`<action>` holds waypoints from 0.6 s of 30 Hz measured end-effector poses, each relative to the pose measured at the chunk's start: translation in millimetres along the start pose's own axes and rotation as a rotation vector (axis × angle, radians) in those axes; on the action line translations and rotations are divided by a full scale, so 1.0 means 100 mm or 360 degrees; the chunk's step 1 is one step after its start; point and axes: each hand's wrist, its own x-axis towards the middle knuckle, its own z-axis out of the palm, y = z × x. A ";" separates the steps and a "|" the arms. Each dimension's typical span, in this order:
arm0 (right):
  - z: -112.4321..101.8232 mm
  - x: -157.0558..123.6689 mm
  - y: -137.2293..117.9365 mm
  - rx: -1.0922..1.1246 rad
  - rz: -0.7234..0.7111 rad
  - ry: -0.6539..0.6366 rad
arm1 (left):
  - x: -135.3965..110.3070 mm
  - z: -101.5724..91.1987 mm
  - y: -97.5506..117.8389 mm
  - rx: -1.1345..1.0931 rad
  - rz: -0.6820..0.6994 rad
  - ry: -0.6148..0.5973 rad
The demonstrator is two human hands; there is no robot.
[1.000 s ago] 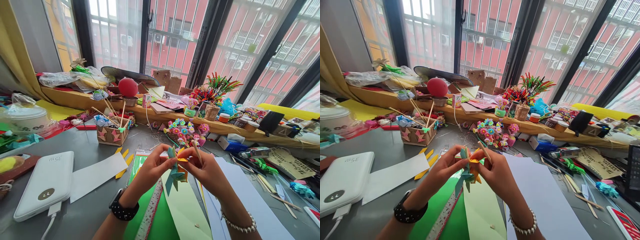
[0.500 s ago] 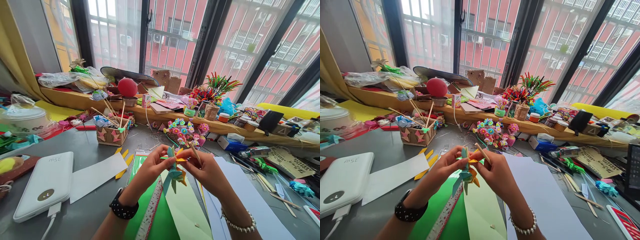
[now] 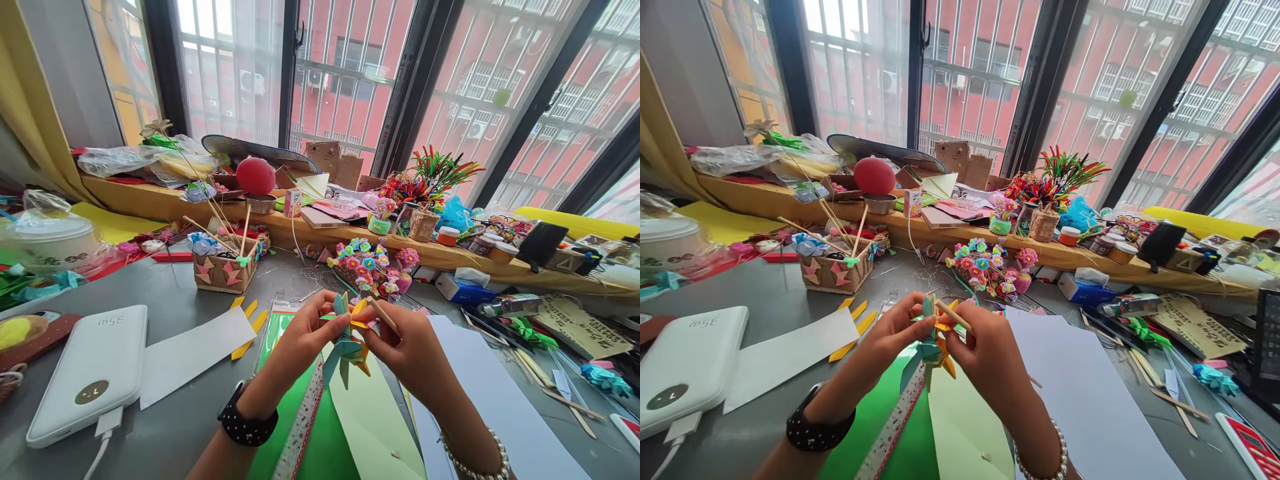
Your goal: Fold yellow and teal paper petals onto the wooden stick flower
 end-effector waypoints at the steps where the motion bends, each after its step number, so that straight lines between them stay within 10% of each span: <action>1: 0.01 0.00 0.00 -0.0024 -0.0025 0.0028 | 0.00 0.00 0.00 -0.0020 -0.0003 -0.0002; 18: -0.02 -0.01 -0.01 -0.0026 0.0004 0.0011 | -0.01 0.04 0.02 -0.0080 0.0019 0.0029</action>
